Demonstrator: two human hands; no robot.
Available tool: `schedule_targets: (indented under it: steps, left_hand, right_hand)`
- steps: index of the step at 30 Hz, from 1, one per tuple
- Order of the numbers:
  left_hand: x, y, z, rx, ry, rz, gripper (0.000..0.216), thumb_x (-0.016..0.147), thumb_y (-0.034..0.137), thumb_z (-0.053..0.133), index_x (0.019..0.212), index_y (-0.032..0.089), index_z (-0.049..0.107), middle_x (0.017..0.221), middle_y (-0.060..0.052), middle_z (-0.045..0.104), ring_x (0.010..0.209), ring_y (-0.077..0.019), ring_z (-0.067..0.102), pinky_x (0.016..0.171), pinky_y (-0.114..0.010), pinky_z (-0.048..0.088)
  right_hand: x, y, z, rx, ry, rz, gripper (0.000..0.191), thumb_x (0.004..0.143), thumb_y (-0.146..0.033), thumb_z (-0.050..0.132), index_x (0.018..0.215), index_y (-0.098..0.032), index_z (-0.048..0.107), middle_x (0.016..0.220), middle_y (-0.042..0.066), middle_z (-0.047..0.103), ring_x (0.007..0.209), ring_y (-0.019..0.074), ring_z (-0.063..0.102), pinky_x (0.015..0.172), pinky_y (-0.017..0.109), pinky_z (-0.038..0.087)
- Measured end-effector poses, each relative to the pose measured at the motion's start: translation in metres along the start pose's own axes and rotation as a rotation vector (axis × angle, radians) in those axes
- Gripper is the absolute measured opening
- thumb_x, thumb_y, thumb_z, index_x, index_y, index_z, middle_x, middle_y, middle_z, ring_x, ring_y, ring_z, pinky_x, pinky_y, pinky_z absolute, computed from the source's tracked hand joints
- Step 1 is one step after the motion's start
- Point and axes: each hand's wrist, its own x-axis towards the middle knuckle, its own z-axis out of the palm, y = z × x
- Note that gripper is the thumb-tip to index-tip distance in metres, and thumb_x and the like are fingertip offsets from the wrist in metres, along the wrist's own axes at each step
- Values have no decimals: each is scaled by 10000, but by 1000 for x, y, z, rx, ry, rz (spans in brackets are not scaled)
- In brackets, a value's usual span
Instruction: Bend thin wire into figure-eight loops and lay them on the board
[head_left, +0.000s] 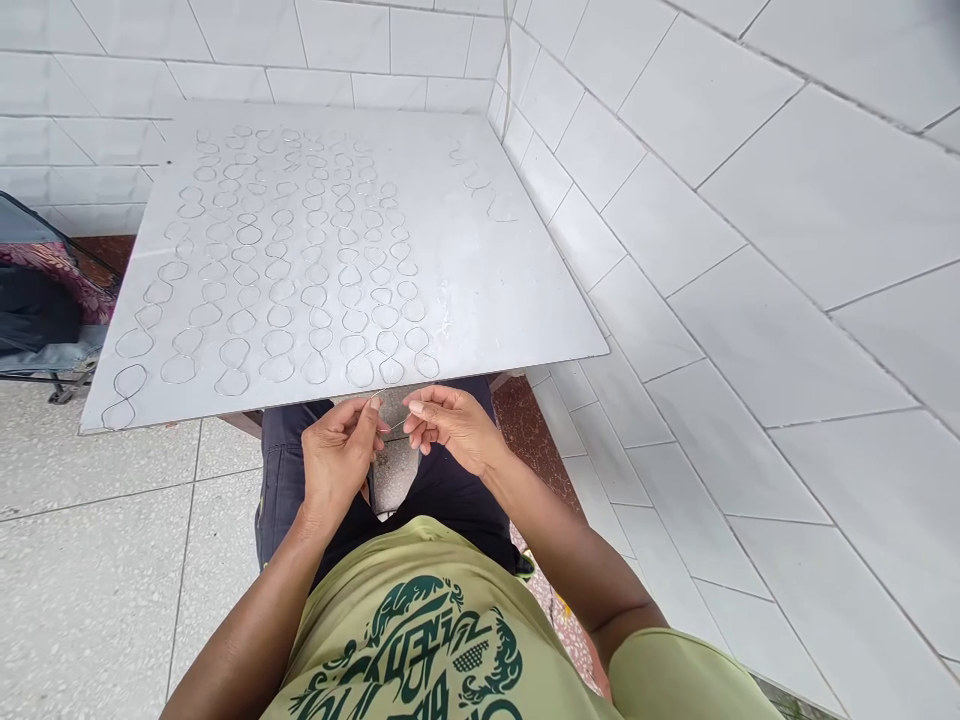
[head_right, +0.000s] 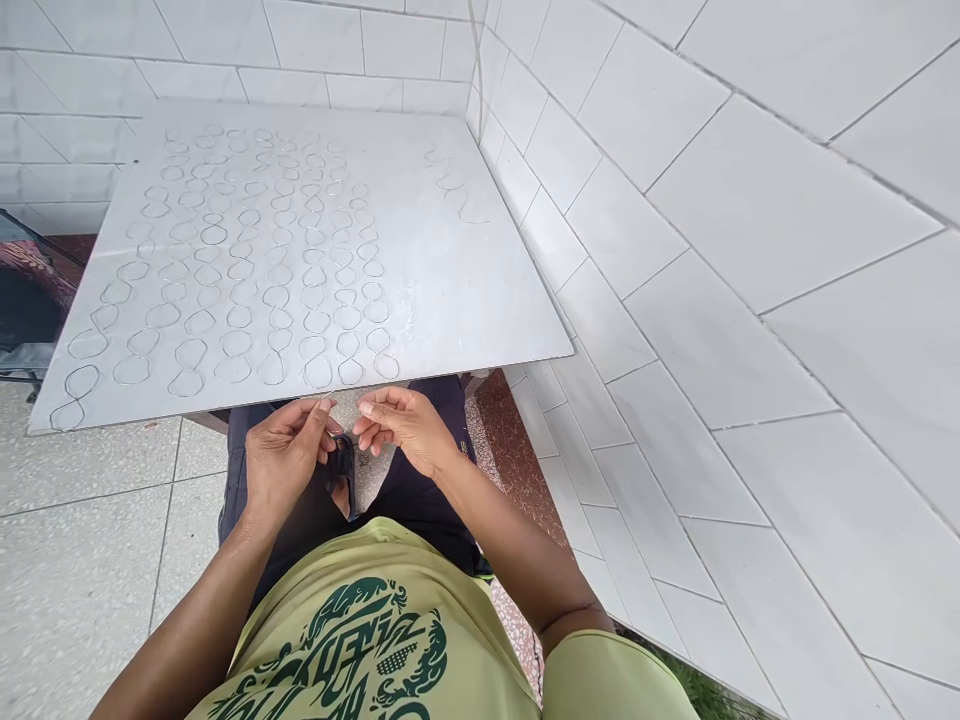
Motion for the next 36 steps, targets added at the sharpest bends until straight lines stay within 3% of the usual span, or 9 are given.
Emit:
schedule_targets:
  steps: [8,11,14,17,21,24,28,33,36]
  left_hand:
    - [0,0,-2,-54,-13,-31,334,925,490,684,955,165,756,778,-36,752,555,-131,620,533,-250,506]
    - [5,-2,-9,-148,-47,-72,563,841,547,769,1227,149,677,986,-98,775,750,-197,705,598,-286,557]
    - [11,4,-21,-194,-34,-43,721,805,577,795,1350,145,601,1214,-164,733,1005,-267,718,752,-362,604]
    - [15,20,-32,-158,-56,46,707,823,572,787,1379,174,605,1310,-167,705,1123,-290,702,933,-441,582]
    - [23,42,-37,-53,-173,101,542,836,526,800,1280,226,720,1203,-109,772,1118,-279,721,1049,-453,538]
    - [33,46,-34,-19,-223,55,381,852,530,780,1069,219,811,1035,-89,811,967,-262,760,956,-425,596]
    - [45,39,-33,-163,-321,-119,383,841,532,785,917,157,813,908,-118,811,740,-235,767,752,-391,650]
    - [57,32,-37,-270,-433,-312,417,796,529,830,876,122,791,814,-154,794,720,-267,780,688,-400,661]
    - [62,33,-37,-250,-451,-323,459,759,566,845,871,125,783,776,-163,781,726,-307,782,661,-448,665]
  right_hand:
    - [-1,17,17,-23,17,-73,384,880,-523,770,916,-141,752,805,91,784,587,165,724,473,231,522]
    - [-3,10,14,-33,27,-72,393,896,-530,751,928,-138,747,836,108,793,615,192,751,468,238,537]
    - [-8,2,11,-69,46,-39,405,877,-539,767,905,-136,738,832,114,793,617,211,764,446,237,535]
    - [-14,-4,11,-139,69,2,430,858,-560,776,868,-133,726,798,114,786,591,216,761,410,226,514]
    - [-18,-7,13,-220,46,30,464,849,-590,768,844,-129,711,771,115,777,581,222,761,399,222,512]
    - [-19,-7,12,-247,-9,18,465,875,-595,737,876,-130,707,787,115,779,599,227,768,415,230,530]
    - [-21,-5,9,-252,-55,-8,459,898,-594,710,910,-136,696,812,110,782,628,228,776,441,239,552]
    - [-22,-6,3,-243,-121,-3,450,902,-592,707,912,-142,695,815,110,784,641,233,781,446,242,555]
    - [-21,-10,3,-233,-149,36,445,891,-591,722,914,-148,703,820,115,790,632,235,780,442,247,554]
